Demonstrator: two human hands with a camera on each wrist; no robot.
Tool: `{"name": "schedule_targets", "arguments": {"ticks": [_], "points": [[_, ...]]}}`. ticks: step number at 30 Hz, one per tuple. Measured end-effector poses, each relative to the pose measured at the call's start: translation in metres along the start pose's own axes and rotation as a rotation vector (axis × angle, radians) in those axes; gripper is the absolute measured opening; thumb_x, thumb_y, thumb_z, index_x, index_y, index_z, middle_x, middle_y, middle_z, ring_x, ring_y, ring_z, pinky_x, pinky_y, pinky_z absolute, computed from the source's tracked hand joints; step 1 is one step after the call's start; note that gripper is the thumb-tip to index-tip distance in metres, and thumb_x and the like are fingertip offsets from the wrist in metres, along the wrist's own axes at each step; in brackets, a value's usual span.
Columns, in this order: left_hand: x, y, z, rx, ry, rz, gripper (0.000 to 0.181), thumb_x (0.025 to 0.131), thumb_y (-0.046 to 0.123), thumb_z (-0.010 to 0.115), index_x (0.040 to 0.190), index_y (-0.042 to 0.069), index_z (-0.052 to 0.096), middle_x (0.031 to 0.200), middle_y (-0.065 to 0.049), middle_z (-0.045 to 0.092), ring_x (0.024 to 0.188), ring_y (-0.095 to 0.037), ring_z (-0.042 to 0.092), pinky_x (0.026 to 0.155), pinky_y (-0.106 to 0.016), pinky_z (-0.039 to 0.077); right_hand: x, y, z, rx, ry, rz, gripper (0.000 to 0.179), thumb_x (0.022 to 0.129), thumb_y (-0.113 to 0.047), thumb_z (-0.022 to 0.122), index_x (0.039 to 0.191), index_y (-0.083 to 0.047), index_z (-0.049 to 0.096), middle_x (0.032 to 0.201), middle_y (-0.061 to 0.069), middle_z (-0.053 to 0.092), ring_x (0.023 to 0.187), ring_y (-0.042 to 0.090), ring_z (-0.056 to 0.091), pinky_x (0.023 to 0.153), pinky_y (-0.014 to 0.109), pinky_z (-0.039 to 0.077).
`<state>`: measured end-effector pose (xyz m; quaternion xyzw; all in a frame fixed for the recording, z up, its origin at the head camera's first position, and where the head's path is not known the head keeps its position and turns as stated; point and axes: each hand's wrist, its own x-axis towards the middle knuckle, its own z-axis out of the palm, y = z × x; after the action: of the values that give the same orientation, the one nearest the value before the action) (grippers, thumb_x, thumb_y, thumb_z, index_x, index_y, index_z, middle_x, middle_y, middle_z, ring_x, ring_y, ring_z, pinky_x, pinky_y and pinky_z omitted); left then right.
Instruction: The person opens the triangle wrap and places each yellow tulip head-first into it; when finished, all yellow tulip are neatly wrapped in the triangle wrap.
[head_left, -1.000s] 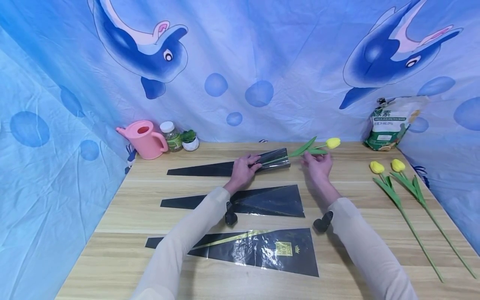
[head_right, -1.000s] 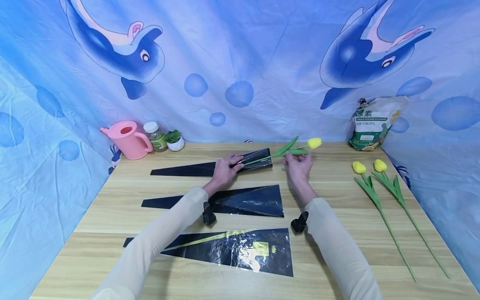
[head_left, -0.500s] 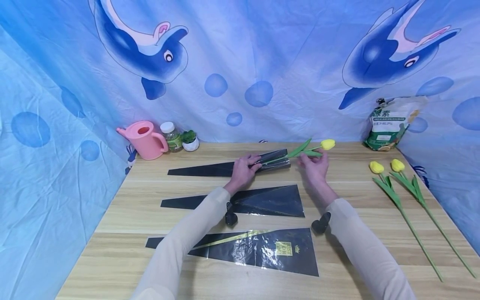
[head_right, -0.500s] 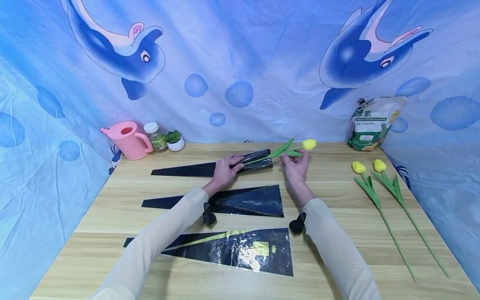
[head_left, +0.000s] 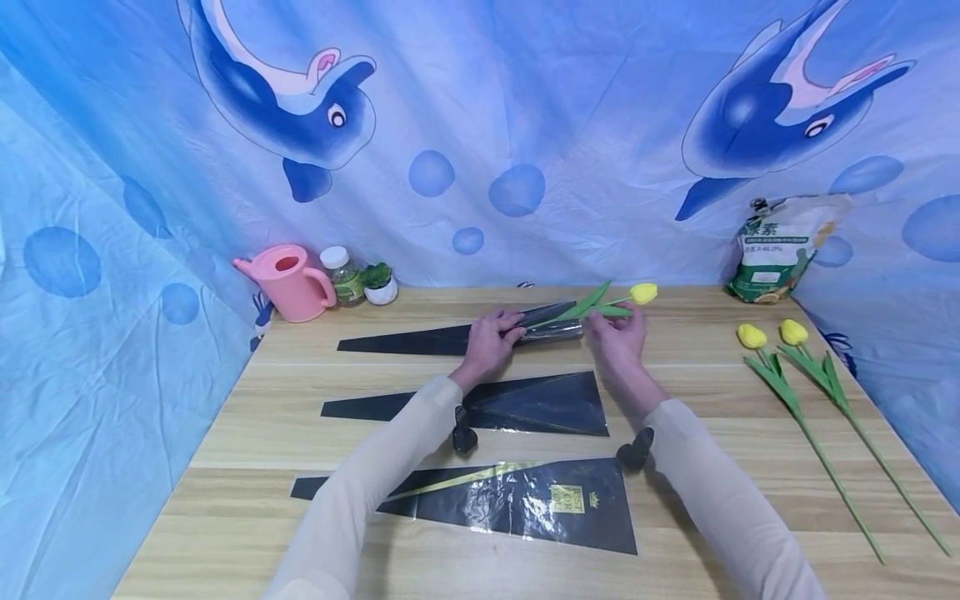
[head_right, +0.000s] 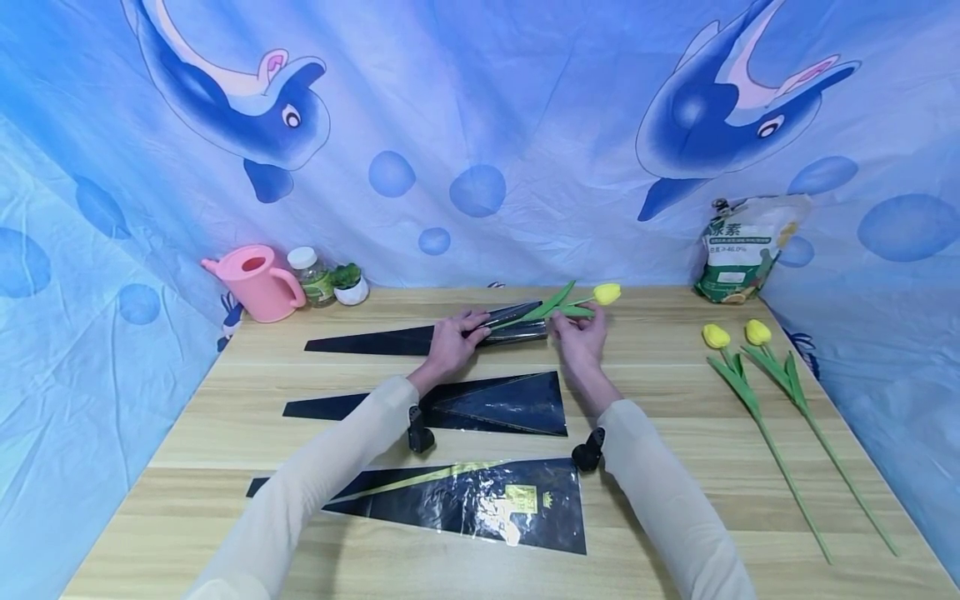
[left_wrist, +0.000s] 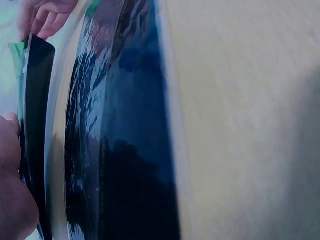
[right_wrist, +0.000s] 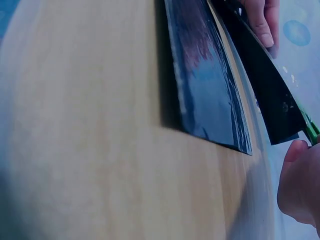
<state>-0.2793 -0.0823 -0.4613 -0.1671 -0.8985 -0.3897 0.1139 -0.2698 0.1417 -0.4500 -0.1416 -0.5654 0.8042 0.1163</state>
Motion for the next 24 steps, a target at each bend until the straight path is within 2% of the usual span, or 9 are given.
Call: {"name": "schedule_targets", "arguments": {"ticks": [5, 12, 18, 24], "points": [[0.0002, 0.0013, -0.0004, 0.003, -0.006, -0.008, 0.033, 0.095, 0.019, 0.071, 0.127, 0.009, 0.069, 0.13, -0.006, 0.065, 0.132, -0.032, 0.051, 0.114, -0.047, 0.033, 0.0004, 0.001, -0.0013, 0.052, -0.037, 0.029, 0.048, 0.097, -0.007, 0.066, 0.136, -0.006, 0.038, 0.117, 0.016, 0.06, 0.094, 0.025, 0.067, 0.077, 0.034, 0.059], [0.0008, 0.0004, 0.0008, -0.035, 0.001, -0.03, 0.032, 0.094, 0.018, 0.072, 0.125, 0.009, 0.071, 0.129, -0.005, 0.065, 0.133, -0.032, 0.05, 0.115, -0.052, 0.029, 0.0003, -0.0037, -0.004, 0.111, -0.039, 0.094, 0.051, 0.101, -0.007, 0.058, 0.145, -0.002, 0.032, 0.118, 0.02, 0.059, 0.099, 0.029, 0.07, 0.086, 0.035, 0.057], [0.0023, 0.0007, 0.0036, -0.039, 0.01, -0.038, 0.032, 0.094, 0.018, 0.072, 0.124, 0.009, 0.07, 0.129, -0.004, 0.065, 0.134, -0.032, 0.048, 0.116, -0.054, 0.026, -0.0018, -0.0028, -0.004, 0.032, -0.024, 0.093, 0.044, 0.101, -0.007, 0.058, 0.14, -0.006, 0.039, 0.12, 0.017, 0.058, 0.104, 0.028, 0.067, 0.089, 0.037, 0.056], [0.0027, 0.0037, 0.0049, -0.019, 0.015, -0.033, 0.031, 0.094, 0.018, 0.072, 0.124, 0.008, 0.071, 0.128, -0.005, 0.066, 0.133, -0.034, 0.049, 0.115, -0.056, 0.026, -0.0047, 0.0009, 0.0008, -0.041, -0.018, 0.048, 0.039, 0.099, 0.001, 0.057, 0.135, -0.001, 0.042, 0.114, 0.016, 0.056, 0.097, 0.022, 0.065, 0.09, 0.034, 0.055]]}}
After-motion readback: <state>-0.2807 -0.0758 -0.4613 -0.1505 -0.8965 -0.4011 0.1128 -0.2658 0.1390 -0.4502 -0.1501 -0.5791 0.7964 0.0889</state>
